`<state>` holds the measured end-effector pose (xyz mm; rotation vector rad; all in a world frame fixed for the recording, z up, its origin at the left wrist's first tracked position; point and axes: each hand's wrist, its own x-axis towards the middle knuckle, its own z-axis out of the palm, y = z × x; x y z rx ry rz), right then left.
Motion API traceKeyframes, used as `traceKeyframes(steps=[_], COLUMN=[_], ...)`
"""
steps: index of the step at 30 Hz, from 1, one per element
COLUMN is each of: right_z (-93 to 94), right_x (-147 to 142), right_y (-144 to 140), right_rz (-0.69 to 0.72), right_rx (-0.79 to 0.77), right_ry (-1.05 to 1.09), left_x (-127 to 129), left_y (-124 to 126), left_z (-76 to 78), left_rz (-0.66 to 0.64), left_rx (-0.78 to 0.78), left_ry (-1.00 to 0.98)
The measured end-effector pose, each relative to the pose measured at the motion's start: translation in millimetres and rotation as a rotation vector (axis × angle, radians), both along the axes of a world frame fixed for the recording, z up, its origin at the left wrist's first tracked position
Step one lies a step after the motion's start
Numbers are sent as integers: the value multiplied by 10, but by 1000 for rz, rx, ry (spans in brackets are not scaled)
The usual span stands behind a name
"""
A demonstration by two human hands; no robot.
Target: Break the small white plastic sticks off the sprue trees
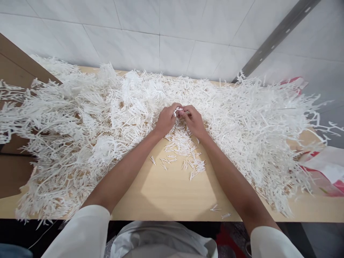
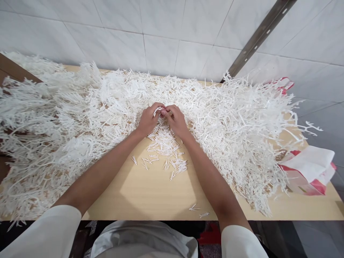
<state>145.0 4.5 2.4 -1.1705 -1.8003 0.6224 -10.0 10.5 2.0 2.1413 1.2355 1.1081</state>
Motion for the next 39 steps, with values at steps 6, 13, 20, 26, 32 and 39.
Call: traceKeyframes(steps=[6,13,20,26,32,39], right_z=[10,71,98,15,-7,21], right_x=[11,26,51,21,1,-11], right_y=[-26,-79,-124,-25,2,-55], right_rz=[51,111,159,-103,-42,-145], right_rx=[-6,-85,-65,-18,23,114], right_ry=[-38,-5,74,132,-55,-46], left_x=[6,17,-43,-36,-23,-12], left_y=[13,-16,53,56,43,26], left_z=[-11,-6,5,-26,-12,18], left_rz=[15,16,169,120,55,-17], left_rx=[28,31,-30,-24,-3,51], left_ry=[96,109,-15,-68,-22,87])
